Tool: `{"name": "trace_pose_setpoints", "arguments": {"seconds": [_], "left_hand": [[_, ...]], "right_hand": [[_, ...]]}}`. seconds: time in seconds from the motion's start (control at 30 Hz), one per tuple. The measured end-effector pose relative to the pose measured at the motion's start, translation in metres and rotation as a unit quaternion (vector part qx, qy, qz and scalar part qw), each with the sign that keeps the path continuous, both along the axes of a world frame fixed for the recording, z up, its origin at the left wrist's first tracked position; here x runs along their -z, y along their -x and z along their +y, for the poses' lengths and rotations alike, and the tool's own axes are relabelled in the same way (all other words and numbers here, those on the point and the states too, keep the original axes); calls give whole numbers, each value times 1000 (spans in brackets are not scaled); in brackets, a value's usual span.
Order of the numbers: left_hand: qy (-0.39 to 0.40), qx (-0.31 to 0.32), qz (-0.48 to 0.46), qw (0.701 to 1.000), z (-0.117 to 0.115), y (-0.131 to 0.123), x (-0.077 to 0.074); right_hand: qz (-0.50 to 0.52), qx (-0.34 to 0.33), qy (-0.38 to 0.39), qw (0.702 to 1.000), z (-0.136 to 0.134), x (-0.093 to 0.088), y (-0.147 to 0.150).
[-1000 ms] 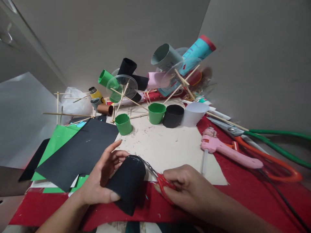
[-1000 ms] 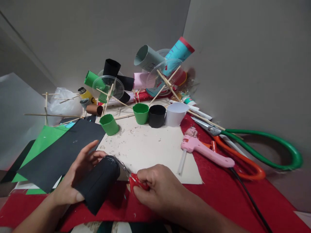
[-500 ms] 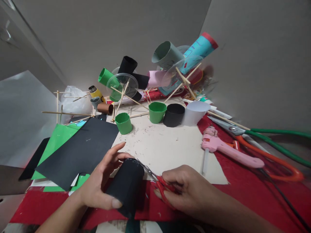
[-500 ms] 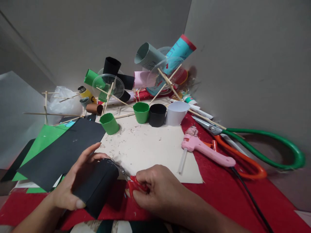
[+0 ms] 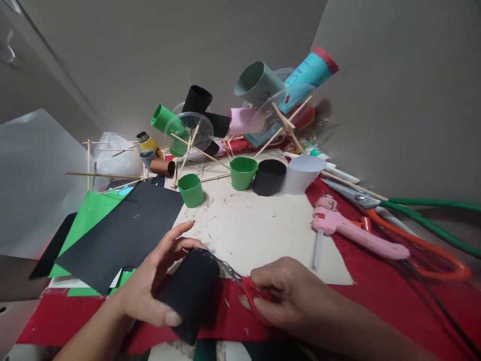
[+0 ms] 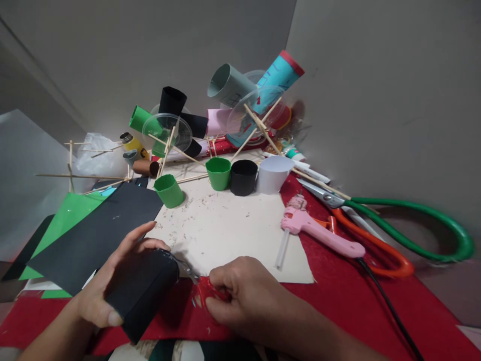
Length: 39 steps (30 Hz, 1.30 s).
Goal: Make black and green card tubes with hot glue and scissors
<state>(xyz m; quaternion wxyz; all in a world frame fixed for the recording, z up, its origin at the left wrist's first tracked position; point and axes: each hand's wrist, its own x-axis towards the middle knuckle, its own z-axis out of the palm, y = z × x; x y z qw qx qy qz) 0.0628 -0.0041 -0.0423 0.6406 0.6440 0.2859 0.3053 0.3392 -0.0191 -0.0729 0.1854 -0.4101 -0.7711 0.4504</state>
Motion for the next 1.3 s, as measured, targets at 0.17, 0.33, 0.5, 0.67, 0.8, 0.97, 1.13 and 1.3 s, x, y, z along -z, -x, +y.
{"name": "trace_pose_setpoints", "arguments": {"seconds": [0.17,0.33,0.5,0.67,0.8,0.97,1.13,1.3], "left_hand": [[-16,26,22,999,1,0,-4],[-12,29,16,999,3,-2,-5],[-10,33,23,999,2,1,-4],[-27,49,39,998,2,4,-1],[-27,57,50,997,3,5,-1],[-27,58,49,997,3,5,-1],[-48,63,53,995,3,5,-1],[-34,78,63,994,2,6,0]], "right_hand": [[-17,3,-2,1000,-2,1,1],[-18,-3,10,1000,0,-1,-1],[-31,-11,13,999,0,-2,-2],[-52,-3,-3,999,-1,-2,-1],[-41,-13,21,999,-1,-4,-1],[-39,-20,23,999,1,-7,-4],[-64,-23,4,998,0,-10,-5],[-87,-22,-5,996,-1,-12,-4]]}}
